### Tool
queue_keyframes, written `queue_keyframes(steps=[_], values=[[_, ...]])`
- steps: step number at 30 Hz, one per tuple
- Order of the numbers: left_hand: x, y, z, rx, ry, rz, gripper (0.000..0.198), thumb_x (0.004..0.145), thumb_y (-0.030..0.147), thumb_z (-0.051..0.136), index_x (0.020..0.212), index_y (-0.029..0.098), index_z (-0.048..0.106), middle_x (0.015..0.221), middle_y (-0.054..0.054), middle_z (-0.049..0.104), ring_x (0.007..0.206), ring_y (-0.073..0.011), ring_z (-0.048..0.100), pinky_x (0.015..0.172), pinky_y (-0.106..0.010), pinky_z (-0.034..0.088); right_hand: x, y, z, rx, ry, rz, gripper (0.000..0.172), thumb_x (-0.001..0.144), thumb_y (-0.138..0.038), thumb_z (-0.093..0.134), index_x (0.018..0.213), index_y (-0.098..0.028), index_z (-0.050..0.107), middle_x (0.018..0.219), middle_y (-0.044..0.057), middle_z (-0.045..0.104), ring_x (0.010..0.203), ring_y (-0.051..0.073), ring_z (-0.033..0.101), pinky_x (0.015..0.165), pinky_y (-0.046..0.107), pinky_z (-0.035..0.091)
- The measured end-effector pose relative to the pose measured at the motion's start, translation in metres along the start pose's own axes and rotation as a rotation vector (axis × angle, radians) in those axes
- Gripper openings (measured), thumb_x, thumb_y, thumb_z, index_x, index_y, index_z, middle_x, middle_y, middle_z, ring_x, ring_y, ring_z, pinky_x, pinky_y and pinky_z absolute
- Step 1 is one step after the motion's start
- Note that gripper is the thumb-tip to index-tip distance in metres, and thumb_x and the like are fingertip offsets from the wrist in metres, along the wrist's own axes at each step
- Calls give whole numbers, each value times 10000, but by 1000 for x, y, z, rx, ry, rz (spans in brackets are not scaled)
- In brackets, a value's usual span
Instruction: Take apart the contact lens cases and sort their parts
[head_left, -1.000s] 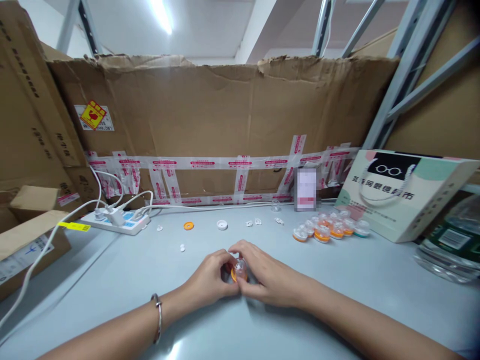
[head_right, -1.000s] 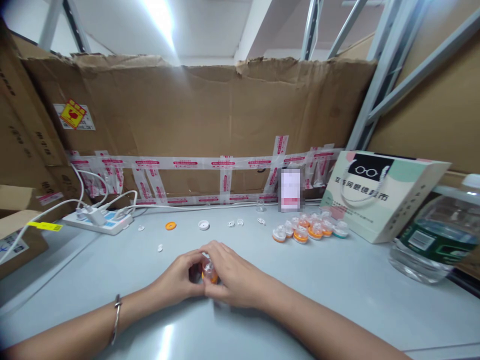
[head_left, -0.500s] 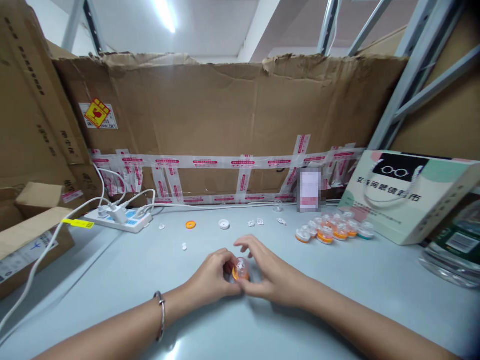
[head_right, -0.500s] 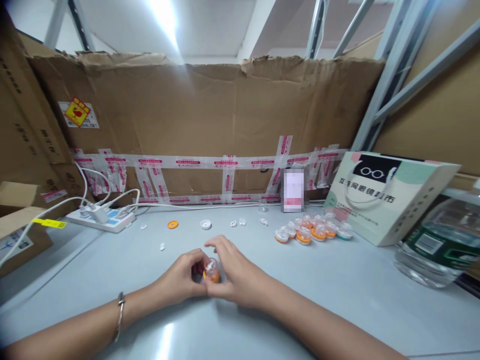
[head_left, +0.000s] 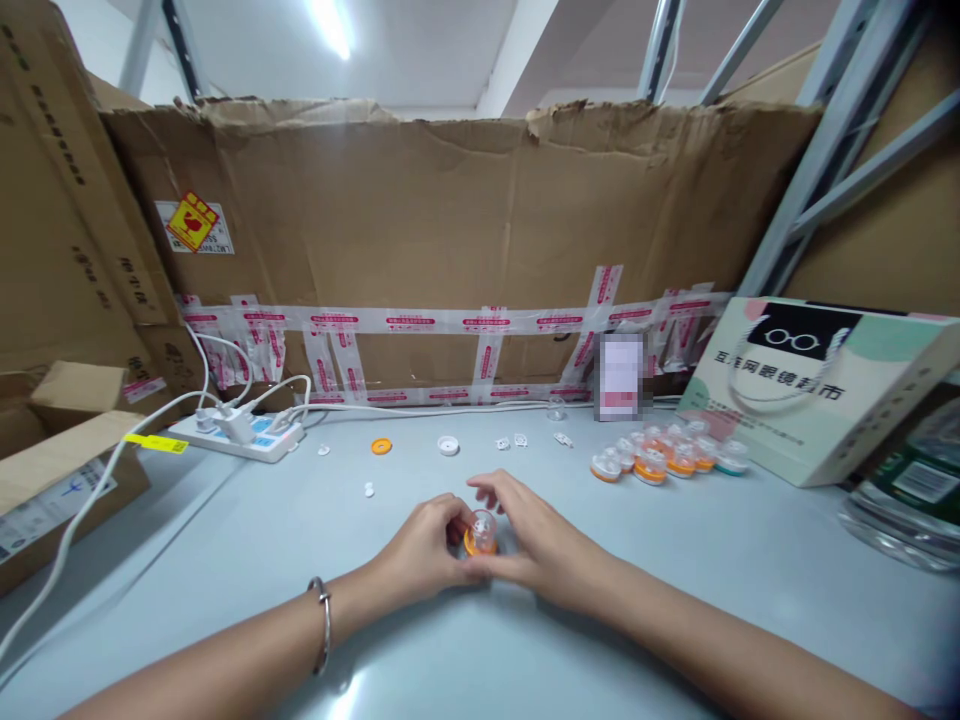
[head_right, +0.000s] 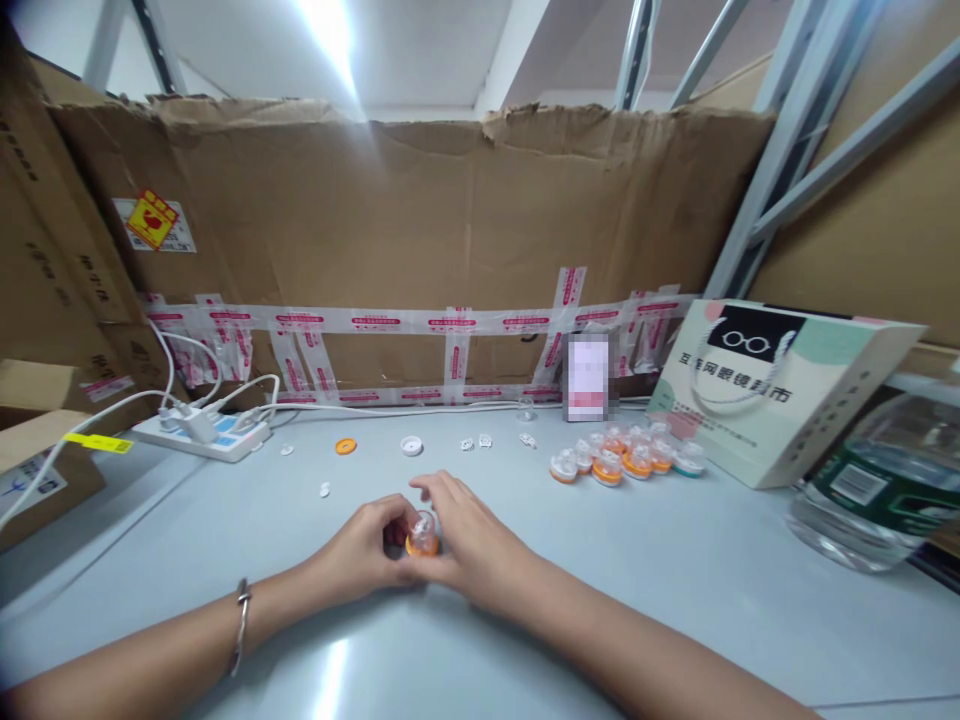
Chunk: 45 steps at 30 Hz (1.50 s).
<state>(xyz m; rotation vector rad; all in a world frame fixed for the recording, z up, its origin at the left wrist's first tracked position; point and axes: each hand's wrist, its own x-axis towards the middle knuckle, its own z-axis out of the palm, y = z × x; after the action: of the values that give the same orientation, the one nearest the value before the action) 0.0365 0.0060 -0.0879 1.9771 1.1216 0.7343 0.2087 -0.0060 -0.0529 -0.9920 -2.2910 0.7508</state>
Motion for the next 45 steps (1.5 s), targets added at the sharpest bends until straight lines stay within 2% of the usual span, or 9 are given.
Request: queue_keyframes(steps=[12,15,25,29,32,36,40,42,45], values=[[-1,1,0,-28,-9,5,198,563,156,617,716,148,492,686,12,544,608,-109,478,541,-202,377,-2,-1,-1,97,-21,-28,446,699,-118,556,1108,-190,392,1104,90,500,1057,206,481,914,377,400],[-1,1,0,17,24,12,168,577,175,608,694,150,490,653,24,521,585,-102,463,527,-201,364,-1,2,0,143,-12,-7,326,761,-158,510,1067,-189,401,1028,72,531,995,188,518,888,373,417],[-2,2,-2,21,8,2,188,552,144,603,693,154,479,655,27,517,582,-99,455,523,-197,351,-1,3,2,174,8,12,410,712,-160,582,1085,-188,415,1087,77,521,1030,196,496,907,370,402],[-2,3,-3,63,31,12,171,572,187,614,675,154,482,645,31,493,583,-101,445,523,-198,344,1,5,3,225,-24,12,241,753,-146,531,982,-188,470,959,43,562,926,169,541,854,342,432],[-1,4,-3,45,11,-2,186,551,158,611,690,150,487,645,36,490,583,-98,443,526,-194,343,2,8,5,205,27,-16,399,710,-137,577,1077,-196,431,1058,62,526,1000,185,509,878,346,416],[-1,4,-2,61,25,16,160,561,157,597,683,150,493,652,34,491,588,-100,440,531,-195,343,1,10,8,155,34,-22,302,726,-128,558,1003,-194,459,958,48,554,897,178,537,815,338,438],[-1,1,-2,41,15,12,202,532,151,614,695,149,494,662,33,497,589,-100,439,531,-195,344,2,9,10,135,63,-24,455,680,-154,623,1085,-191,420,1069,76,518,957,189,510,830,333,431],[-1,1,-2,52,20,17,186,540,158,610,684,149,492,666,28,500,600,-105,448,537,-198,345,2,10,10,92,69,46,322,696,-177,620,982,-182,470,943,52,555,842,173,530,751,315,448],[0,3,-2,106,37,42,148,560,170,592,659,151,484,649,29,484,593,-105,439,533,-202,334,3,12,6,66,15,-77,184,733,-114,546,899,-186,518,846,25,575,772,146,527,718,282,444]])
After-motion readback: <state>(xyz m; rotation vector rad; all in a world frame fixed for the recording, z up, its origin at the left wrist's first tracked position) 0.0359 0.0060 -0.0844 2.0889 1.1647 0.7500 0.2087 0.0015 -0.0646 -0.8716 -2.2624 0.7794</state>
